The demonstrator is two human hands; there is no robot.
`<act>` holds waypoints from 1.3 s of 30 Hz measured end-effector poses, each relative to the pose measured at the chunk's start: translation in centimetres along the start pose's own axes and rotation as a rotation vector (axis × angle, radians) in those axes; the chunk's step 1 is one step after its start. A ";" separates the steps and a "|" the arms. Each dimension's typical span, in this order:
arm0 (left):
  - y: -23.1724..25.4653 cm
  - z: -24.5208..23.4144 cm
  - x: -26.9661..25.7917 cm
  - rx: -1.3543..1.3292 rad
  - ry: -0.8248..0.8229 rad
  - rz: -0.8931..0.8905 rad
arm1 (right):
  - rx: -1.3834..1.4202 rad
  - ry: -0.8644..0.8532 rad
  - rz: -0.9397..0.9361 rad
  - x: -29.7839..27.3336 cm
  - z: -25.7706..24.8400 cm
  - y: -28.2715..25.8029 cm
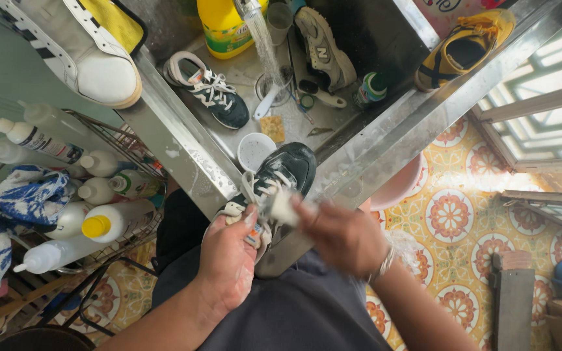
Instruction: The person scrubs a dark-colored sneaker with a white brush and soap in a sink, focusing on the laces, tongue, and sole. They rinse the shoe under running water and repeat the scrubbing process on different sections of the shoe.
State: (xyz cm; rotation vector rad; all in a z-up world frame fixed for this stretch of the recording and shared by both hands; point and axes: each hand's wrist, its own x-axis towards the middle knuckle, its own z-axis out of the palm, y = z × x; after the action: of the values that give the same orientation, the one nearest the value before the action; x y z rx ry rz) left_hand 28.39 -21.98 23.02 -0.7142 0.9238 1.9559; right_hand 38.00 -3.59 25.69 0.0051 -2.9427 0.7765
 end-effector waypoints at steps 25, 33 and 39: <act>-0.3 -0.3 0.4 0.064 -0.028 -0.027 | -0.104 0.085 -0.007 -1.0 -0.9 0.1; -0.1 -0.1 0.3 0.084 -0.044 -0.029 | 0.097 0.113 -0.064 -1.0 -1.8 0.2; -0.1 -0.3 0.4 0.091 -0.056 -0.017 | -0.102 -0.001 -0.023 -0.8 -1.1 0.4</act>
State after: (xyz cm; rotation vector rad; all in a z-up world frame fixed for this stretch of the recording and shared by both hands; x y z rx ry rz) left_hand 28.31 -22.04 22.52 -0.6104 0.9636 1.8968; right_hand 38.91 -2.71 26.41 0.0317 -2.9740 0.6232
